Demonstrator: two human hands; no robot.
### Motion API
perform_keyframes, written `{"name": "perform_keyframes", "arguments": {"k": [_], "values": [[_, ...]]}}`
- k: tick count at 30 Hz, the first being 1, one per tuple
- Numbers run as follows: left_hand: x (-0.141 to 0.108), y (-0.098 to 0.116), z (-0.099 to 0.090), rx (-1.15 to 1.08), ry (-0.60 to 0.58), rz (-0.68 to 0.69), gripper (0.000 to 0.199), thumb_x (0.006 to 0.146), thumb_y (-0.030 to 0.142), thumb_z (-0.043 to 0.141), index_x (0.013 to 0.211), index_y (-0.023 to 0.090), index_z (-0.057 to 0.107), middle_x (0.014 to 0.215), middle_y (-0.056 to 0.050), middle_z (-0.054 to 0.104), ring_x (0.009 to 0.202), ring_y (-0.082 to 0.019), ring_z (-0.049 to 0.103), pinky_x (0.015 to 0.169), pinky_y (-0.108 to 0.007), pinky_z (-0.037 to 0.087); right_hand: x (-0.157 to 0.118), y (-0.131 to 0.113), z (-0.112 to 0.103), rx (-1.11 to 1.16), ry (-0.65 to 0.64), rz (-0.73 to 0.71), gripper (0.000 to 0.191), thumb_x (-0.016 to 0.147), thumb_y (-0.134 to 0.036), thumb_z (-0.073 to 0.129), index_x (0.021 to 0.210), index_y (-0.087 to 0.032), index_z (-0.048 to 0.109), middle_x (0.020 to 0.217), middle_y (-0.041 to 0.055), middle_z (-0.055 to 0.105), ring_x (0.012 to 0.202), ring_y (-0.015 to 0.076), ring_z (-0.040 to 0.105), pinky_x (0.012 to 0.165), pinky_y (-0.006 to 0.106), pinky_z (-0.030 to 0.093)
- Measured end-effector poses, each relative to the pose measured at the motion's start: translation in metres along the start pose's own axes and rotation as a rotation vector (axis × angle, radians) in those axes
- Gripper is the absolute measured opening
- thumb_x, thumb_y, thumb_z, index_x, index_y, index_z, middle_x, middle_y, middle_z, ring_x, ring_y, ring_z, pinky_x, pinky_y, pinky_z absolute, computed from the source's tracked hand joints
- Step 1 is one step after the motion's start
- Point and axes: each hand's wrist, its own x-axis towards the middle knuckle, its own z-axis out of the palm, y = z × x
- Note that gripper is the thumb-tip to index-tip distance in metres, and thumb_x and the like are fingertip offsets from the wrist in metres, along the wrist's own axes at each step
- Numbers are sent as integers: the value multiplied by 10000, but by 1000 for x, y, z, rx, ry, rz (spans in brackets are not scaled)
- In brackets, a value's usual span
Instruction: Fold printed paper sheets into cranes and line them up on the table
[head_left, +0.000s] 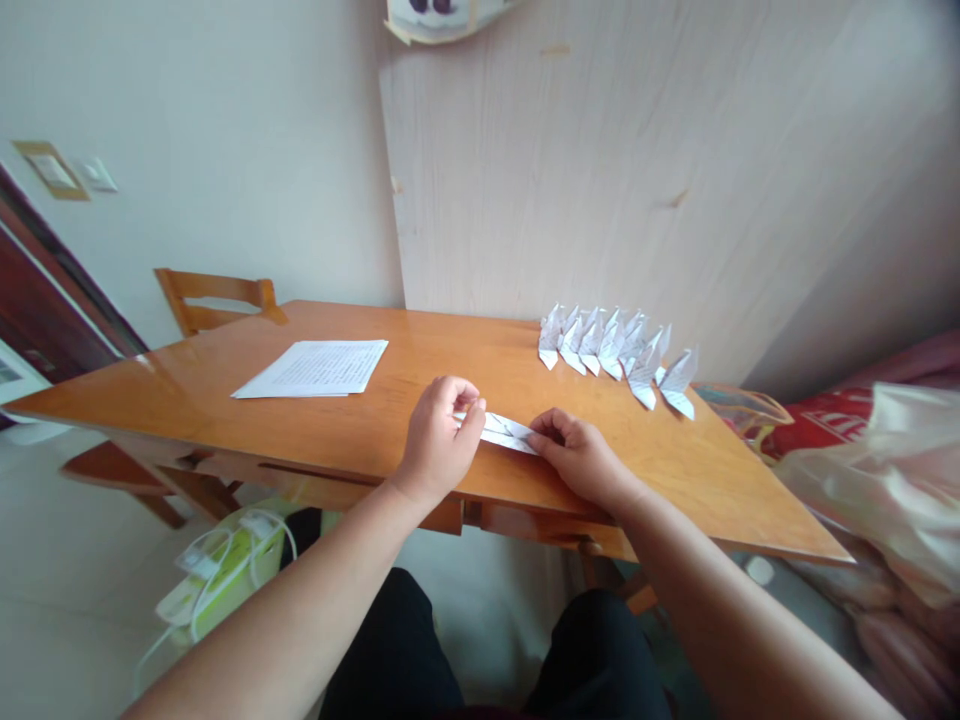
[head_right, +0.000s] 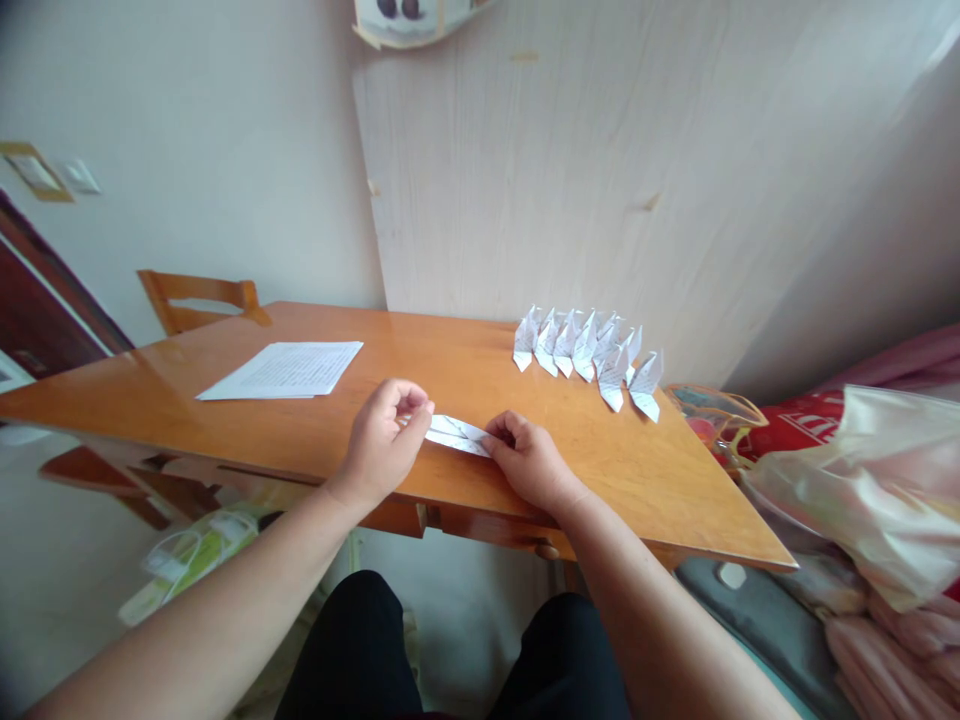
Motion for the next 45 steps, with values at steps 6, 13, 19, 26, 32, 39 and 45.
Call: {"name": "perform_keyframes", "arguments": {"k": [6,13,19,26,32,39,45], "values": [[-18,13,1,25,233,97,240,901,255,629,1111,223,518,1164,-89,585,1155,-253,547,1041,-444,428,0,-1,7,32,62,8,130,893,-330,548,843,-216,588,758,-12,638,706,171,582,668,285,441],[-31,4,4,-42,163,-73,184,925,267,606,1091,224,539,1100,-68,593,1081,-226,571,965,-398,464,-4,-22,7,-215,-67,-140,122,875,-319,627,891,-212,683,895,41,666,808,184,610,737,291,439],[-38,9,9,-117,177,-114,236,933,293,607,1141,225,520,1140,-81,587,1114,-228,572,978,-400,463,3,-26,13,-116,109,-4,172,889,-286,560,758,-216,646,741,15,647,702,176,589,646,281,410],[-36,21,30,-278,-55,-169,567,853,408,720,1307,208,447,1314,-134,563,1212,-267,569,1020,-432,462,1,-42,22,776,261,261,233,773,-384,703,803,-201,562,686,-17,613,624,147,589,627,280,501],[-13,15,36,-267,-276,-121,134,927,245,562,1048,216,611,1071,-52,693,1022,-210,653,912,-347,507,-17,-47,17,1043,106,427,251,734,-293,762,881,-187,588,821,32,709,728,155,677,768,310,553],[0,-7,29,4,-593,109,202,852,155,582,998,236,695,1014,-24,706,992,-212,632,889,-334,494,-44,-36,-13,314,-190,317,219,900,-348,566,742,-196,571,670,12,630,590,142,566,567,272,424],[6,-11,23,148,-587,273,190,856,194,599,938,272,752,1004,-35,664,1005,-220,587,906,-341,461,-37,-21,-20,-419,44,8,112,871,-210,578,801,-213,664,867,43,648,853,198,577,761,307,407]]}}
